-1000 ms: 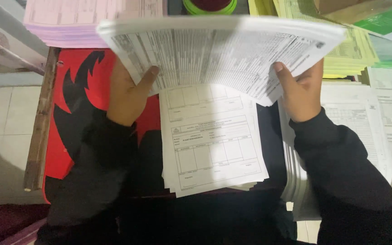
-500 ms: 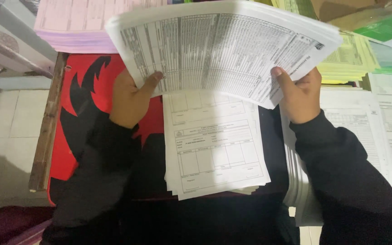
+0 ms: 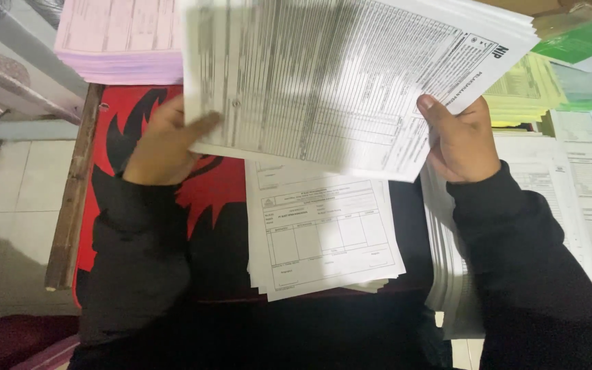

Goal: The person is sorting through multiple stacks of printed documents, flipping through the pages and organizing them into a cardboard box and different piles on a desk.

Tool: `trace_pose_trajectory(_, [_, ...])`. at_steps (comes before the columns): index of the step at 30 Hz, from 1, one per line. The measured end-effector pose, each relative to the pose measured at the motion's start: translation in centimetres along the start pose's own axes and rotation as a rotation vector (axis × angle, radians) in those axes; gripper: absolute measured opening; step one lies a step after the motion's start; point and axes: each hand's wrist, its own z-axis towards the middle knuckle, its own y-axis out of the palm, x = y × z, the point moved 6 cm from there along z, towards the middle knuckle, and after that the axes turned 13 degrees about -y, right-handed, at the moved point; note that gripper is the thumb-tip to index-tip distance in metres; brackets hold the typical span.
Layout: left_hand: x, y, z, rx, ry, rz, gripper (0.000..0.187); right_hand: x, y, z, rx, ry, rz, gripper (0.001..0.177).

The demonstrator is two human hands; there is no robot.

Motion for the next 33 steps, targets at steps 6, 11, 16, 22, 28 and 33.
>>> trace_pose_trajectory(6, [-5.3, 2.5, 0.5, -0.264, -0.018, -0.806, 0.077, -1.3, 1.6, -0.7, 0.210, 0.107, 0.293, 0.029])
trace_pose_trajectory(11, [-2.8, 8.9, -0.7, -0.079, 0.111, -0.488, 0.062, 1.4, 3.9, -2.2, 0.236, 0.062, 0.366, 0.035])
trace_pose_trajectory(16, [0.4, 6.6, 1.0, 0.242, 0.214, -0.280, 0.074, 0.0, 4.4, -1.1, -0.006, 0.051, 0.452, 0.017])
trace_pose_trajectory(22, [8.6, 7.5, -2.3, 0.051, 0.609, 0.109, 0.037, -1.3, 2.5, 1.5, -0.321, 0.149, 0.691, 0.048])
trace_pose_trajectory(28, [10.5, 9.8, -2.3, 0.062, 0.710, 0.486, 0.061, -3.9, 3.0, 4.4, -0.375, -0.159, 0.084, 0.041])
trace_pose_trajectory(33, [9.4, 11.8, -3.6, 0.126, 0.791, 0.500, 0.034, -5.8, 4.2, 2.6, -0.072, -0.553, -0.460, 0.039])
